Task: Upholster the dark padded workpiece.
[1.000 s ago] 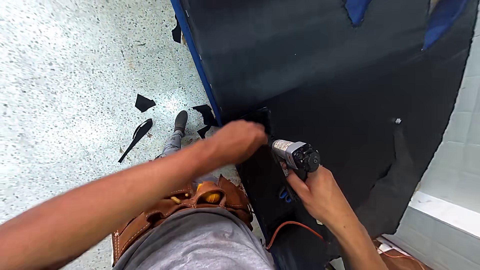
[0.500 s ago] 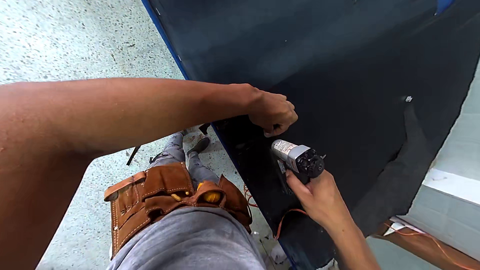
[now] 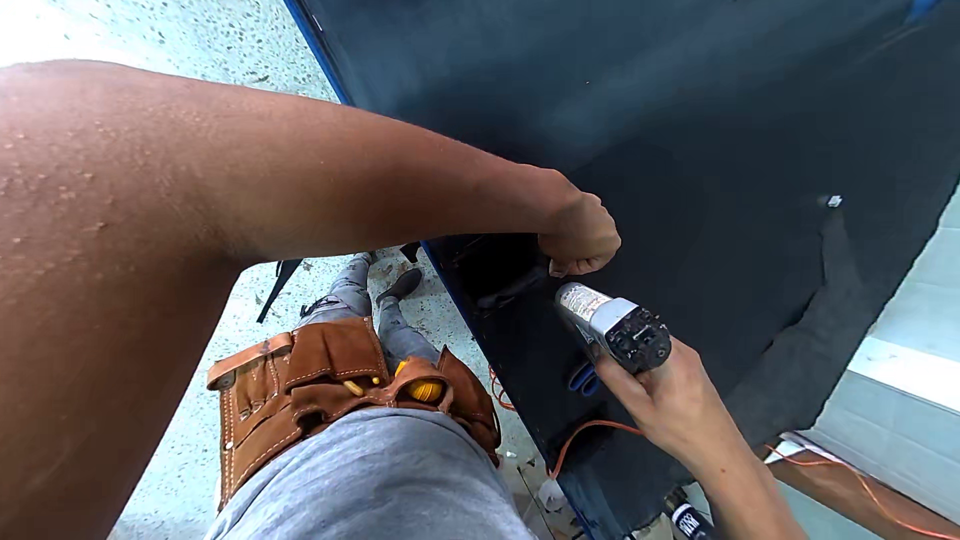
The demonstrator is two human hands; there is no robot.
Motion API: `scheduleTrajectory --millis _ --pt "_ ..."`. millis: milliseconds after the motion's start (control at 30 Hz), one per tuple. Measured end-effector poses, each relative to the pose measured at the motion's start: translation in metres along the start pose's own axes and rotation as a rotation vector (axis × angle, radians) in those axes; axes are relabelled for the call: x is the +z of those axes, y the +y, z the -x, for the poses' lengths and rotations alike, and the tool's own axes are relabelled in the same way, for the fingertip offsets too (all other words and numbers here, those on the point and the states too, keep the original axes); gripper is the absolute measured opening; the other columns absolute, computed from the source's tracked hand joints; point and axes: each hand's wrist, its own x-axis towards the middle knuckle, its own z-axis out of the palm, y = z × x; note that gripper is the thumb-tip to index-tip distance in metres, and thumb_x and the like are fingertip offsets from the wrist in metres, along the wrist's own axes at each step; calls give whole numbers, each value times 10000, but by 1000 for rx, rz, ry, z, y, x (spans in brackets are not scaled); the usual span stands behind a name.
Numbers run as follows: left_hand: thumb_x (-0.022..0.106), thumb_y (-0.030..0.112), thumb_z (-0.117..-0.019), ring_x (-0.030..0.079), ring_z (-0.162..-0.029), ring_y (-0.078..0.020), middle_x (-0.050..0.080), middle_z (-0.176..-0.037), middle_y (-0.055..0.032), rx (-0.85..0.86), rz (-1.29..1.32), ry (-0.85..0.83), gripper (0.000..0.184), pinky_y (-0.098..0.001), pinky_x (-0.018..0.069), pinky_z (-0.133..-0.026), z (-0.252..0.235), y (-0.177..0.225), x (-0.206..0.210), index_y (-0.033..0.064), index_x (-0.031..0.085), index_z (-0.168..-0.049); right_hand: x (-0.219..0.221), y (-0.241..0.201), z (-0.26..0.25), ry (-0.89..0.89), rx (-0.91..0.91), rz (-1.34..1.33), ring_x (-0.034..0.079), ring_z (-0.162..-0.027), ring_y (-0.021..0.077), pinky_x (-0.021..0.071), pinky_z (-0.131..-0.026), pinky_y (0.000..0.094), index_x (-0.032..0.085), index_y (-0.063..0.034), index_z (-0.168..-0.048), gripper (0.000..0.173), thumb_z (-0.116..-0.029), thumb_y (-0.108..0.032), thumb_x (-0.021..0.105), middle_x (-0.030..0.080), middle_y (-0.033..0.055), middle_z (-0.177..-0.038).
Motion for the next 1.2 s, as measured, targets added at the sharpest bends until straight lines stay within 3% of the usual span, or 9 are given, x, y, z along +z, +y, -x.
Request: scheduleTrajectory --millis 100,167,200,267,333,500,833,933,1200 --pt "784 361 -821 631 -758 -182 645 -793 -8 59 37 91 227 -444 503 -664 -7 -9 13 151 724 -881 -2 2 -7 -23 5 38 662 -887 -5 593 -739 278 626 -233 -1317 429 -910 -367 603 692 -83 -1128" --pt "799 540 -747 617 -658 -185 627 -712 -5 108 -7 152 390 -460 487 -582 -10 -16 21 163 719 -805 -1 7 -5 -34 30 37 663 -887 -5 596 -742 285 632 -237 -1292 408 -906 -369 608 692 -88 -1127" --pt "782 615 -744 651 -780 -212 674 -818 -17 106 -78 108 445 -492 518 -692 -1 -14 11 194 755 -885 -1 10 -2 -36 45 29 664 -886 -7 597 -744 286 637 -239 -1278 396 -906 -369 611 692 -94 -1129" --pt "870 345 -724 598 -1046 -285 670 -1056 -55 171 -91 91 367 -529 455 -890 23 -8 -5 239 772 -1062 1 13 6 -30 73 -1 661 -856 -11 597 -725 278 651 -245 -1215 340 -903 -375 618 693 -109 -1072" --pt "872 134 -660 576 -1073 -324 663 -1089 -75 225 -94 168 437 -539 428 -893 31 -8 0 248 758 -1066 6 15 14 -8 88 -34 659 -848 -13 597 -726 271 663 -232 -1193 322 -907 -374 620 694 -106 -1042" --pt "940 245 -577 560 -1048 -288 658 -1074 -9 247 -49 149 482 -518 401 -895 20 -14 5 287 759 -1023 16 18 32 73 125 -104 664 -847 -31 601 -727 245 658 -221 -1252 377 -915 -387 626 707 -108 -1062" --pt "868 363 -723 574 -1014 -212 688 -1036 62 277 36 89 239 -472 395 -909 18 -20 -2 258 773 -915 8 18 25 101 72 -96 634 -809 -41 576 -678 227 628 -252 -1331 445 -899 -358 626 690 -115 -1050" --pt "786 363 -787 598 -898 -194 668 -888 37 272 49 123 161 -475 415 -838 11 -17 -2 227 744 -861 2 14 17 58 27 -72 646 -866 -37 586 -711 236 615 -266 -1360 465 -903 -349 623 682 -110 -1144" --pt "787 276 -812 591 -796 -170 614 -777 14 253 24 124 158 -445 427 -814 -7 -11 2 155 705 -872 -4 5 -4 -18 -58 -62 661 -1015 -17 603 -808 252 580 -268 -1407 513 -902 -344 630 670 -98 -1239"
